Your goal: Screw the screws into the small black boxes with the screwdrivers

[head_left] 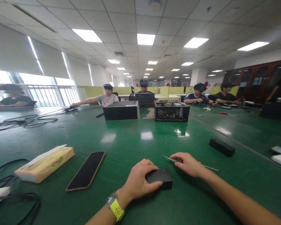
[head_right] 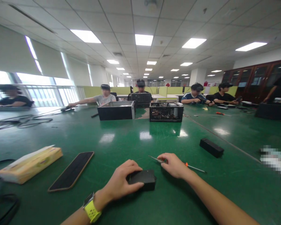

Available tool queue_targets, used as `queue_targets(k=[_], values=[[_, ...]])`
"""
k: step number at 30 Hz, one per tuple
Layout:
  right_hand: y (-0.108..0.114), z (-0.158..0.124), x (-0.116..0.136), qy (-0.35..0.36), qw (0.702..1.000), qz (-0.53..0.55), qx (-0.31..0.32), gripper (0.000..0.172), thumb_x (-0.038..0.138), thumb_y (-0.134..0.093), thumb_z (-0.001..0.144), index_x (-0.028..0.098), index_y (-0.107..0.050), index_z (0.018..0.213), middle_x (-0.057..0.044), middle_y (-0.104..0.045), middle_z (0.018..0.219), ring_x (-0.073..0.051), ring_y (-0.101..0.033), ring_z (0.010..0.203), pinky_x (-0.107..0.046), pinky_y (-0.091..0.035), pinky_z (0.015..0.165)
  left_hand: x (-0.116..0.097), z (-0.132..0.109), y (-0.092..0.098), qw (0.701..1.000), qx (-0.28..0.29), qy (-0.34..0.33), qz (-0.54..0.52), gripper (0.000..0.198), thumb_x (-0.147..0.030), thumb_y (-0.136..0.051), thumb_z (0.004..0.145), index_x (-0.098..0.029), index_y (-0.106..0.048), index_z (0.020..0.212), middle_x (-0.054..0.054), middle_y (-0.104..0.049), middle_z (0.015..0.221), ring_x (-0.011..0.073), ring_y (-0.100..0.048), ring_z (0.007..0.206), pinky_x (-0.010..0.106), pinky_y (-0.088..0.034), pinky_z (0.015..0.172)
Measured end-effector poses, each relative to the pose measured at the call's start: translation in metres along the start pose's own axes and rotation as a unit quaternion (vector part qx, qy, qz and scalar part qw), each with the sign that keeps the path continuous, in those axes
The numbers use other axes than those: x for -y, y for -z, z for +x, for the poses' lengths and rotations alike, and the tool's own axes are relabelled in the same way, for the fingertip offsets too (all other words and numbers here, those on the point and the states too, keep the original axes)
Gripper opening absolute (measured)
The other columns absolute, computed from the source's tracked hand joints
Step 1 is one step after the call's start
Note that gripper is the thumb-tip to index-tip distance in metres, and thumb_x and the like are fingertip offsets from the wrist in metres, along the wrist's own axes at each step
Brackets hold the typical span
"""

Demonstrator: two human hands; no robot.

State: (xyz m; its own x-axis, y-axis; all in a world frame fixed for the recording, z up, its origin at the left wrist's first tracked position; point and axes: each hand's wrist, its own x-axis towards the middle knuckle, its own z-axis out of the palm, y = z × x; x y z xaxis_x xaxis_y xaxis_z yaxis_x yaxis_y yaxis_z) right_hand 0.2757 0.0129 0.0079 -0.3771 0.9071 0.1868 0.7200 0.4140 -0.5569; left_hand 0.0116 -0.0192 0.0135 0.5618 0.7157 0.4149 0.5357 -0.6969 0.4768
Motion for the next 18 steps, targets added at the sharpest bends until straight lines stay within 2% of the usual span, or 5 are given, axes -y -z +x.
queue_targets(k=[6,14,18], values=[[-0.006,0.000,-0.003,0.012,0.996,-0.081,-0.020,0.031,0.016,-0.051,0.080,0.018,-0.069,0.105,-0.006,-0.068,0.091,-0.020,-0.059,0.080,-0.029,-0.044,0.073,-0.001,0.000,0.000,1.000,-0.004,-0.006,0.002,0.031,-0.036,-0.071,0.072,-0.020,-0.069,0.098,0.006,-0.063,0.094,0.0219,-0.057,0.088,0.032,-0.048,0.077],[-0.017,-0.002,0.003,0.023,0.987,-0.158,-0.012,0.026,0.019,-0.050,0.083,0.022,-0.069,0.101,-0.005,-0.067,0.091,-0.020,-0.061,0.084,-0.028,-0.042,0.075,0.000,0.001,-0.002,1.000,-0.007,-0.006,0.011,0.030,-0.034,-0.071,0.071,-0.019,-0.069,0.098,0.006,-0.063,0.095,0.0218,-0.058,0.088,0.032,-0.048,0.078],[-0.005,0.000,0.002,0.019,0.989,-0.147,-0.026,0.026,0.030,-0.056,0.081,0.021,-0.068,0.102,-0.005,-0.067,0.093,-0.021,-0.060,0.085,-0.029,-0.043,0.074,0.000,-0.001,-0.003,1.000,-0.007,-0.004,-0.003,0.030,-0.033,-0.071,0.071,-0.019,-0.068,0.098,0.005,-0.063,0.096,0.0211,-0.059,0.088,0.032,-0.048,0.079]])
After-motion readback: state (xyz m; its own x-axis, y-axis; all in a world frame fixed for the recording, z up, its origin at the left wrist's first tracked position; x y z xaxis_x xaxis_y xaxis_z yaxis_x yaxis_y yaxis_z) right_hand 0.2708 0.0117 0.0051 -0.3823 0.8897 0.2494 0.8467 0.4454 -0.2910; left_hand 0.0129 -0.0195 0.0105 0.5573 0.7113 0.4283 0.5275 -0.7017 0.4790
